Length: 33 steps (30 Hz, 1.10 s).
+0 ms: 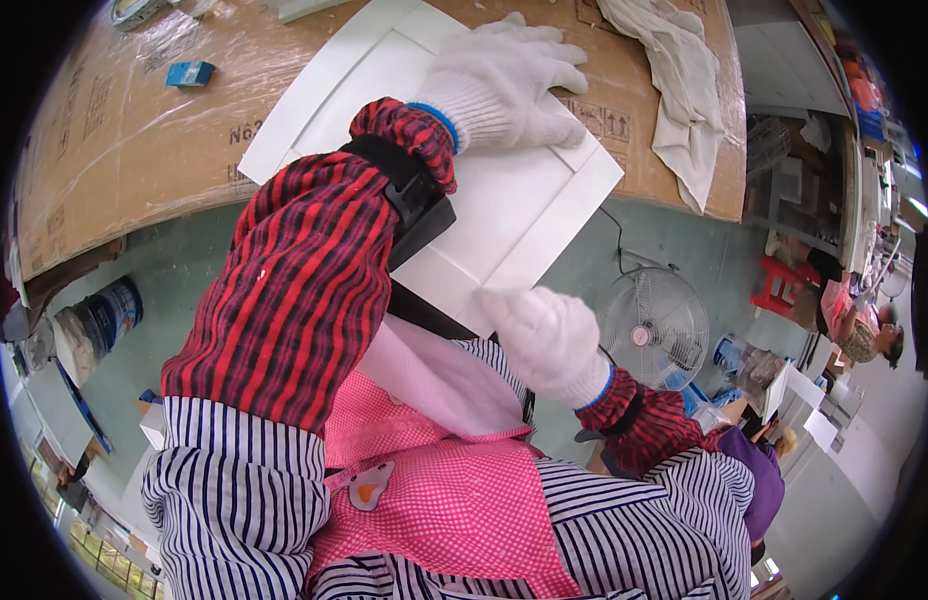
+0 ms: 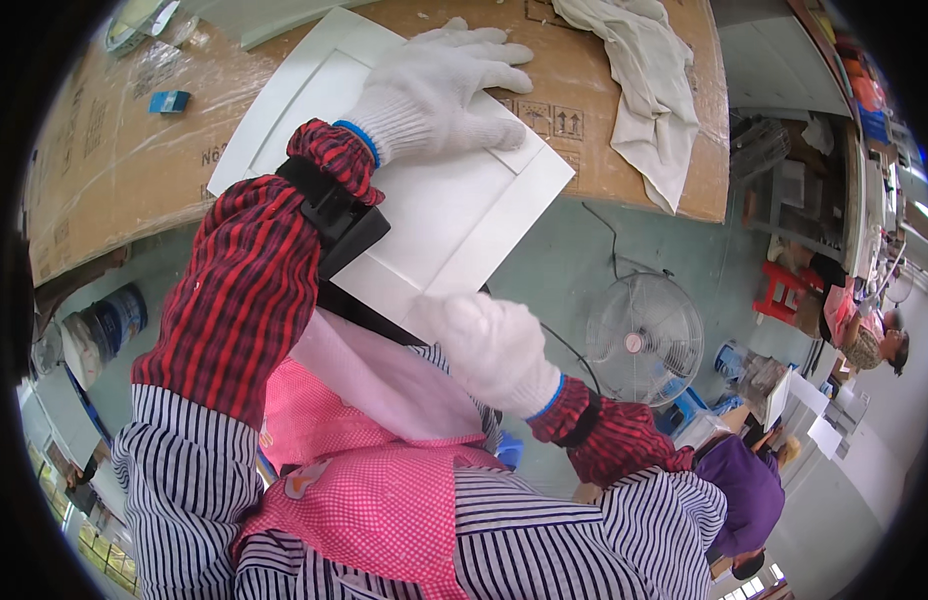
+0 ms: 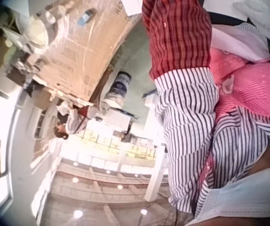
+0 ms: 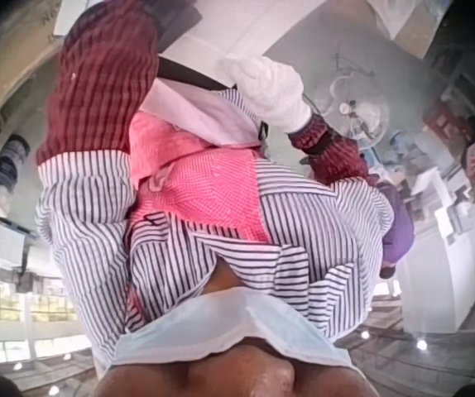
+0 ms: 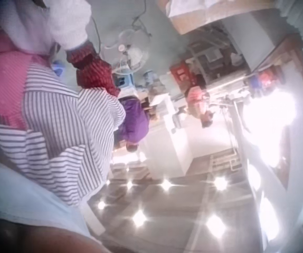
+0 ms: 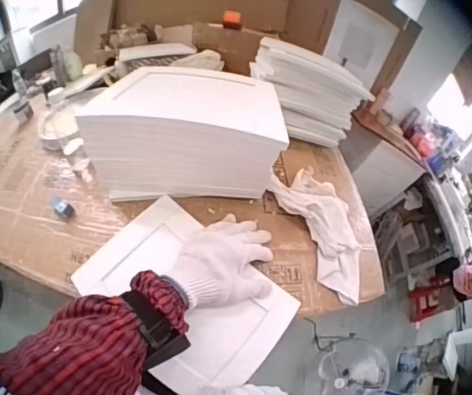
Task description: The worker wipes a white cabinet door, applies a blue finishing block to the edges, and uses a small applicator stick to apply touch-up material to the corners.
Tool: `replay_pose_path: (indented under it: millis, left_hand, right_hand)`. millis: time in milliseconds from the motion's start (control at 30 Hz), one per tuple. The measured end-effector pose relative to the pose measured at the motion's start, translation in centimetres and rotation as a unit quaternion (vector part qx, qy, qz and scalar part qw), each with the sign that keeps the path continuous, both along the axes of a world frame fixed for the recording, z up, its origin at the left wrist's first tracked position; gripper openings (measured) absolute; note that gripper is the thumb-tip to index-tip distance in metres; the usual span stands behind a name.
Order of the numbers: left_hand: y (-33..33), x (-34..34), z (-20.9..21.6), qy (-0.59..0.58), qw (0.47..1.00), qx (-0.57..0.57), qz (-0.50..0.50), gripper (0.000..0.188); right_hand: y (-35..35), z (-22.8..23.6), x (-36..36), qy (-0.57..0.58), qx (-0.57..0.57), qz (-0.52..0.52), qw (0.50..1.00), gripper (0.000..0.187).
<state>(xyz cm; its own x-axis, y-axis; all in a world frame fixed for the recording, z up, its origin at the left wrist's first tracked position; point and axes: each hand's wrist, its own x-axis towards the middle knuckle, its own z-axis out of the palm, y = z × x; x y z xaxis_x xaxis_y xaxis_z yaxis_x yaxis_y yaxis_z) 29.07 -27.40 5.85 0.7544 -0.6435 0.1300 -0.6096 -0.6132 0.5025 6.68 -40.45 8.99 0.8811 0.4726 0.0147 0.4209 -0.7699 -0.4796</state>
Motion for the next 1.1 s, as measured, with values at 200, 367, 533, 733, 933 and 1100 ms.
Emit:
replay_pose_path:
  millis: [200,367,533,733,933,1100]
  left_hand:
    - [-0.5,0.3,-0.3,-0.020,0.999,-0.022,-0.011,0.054]
    - [0.0,0.1,-1.1,-0.071,0.997,-0.029,0.008,0.050]
    - [-0.6,0.4,-0.1,-0.039,0.999,-0.023,-0.025,0.050]
    - [-0.1,0.2,-0.2,-0.022,1.000,-0.009,-0.012,0.050]
    - [-0.4,0.2,0.3,-0.009,1.000,-0.010,-0.023,0.050]
    - [0.5,0.4,-0.8,-0.017,1.000,-0.016,-0.007,0.049]
  right_hand:
    - [-3.2,-0.8,3.7,-0.109,-0.038,-0.143,0.983,0.038]
    - [-0.9,-0.6,0.7,-0.026,-0.015,0.012,0.999,0.046]
    - [-6.7,-1.5,6.4,-0.181,-0.072,-0.167,0.966,0.038]
    - [-3.1,-0.5,2.5,-0.118,-0.026,0.004,0.993,0.035]
    - [-8.8,-0.6,8.3,-0.135,-0.011,-0.212,0.968,0.026]
    - [-3.6,-0.4,2.7,-0.044,-0.040,0.038,0.998,0.041]
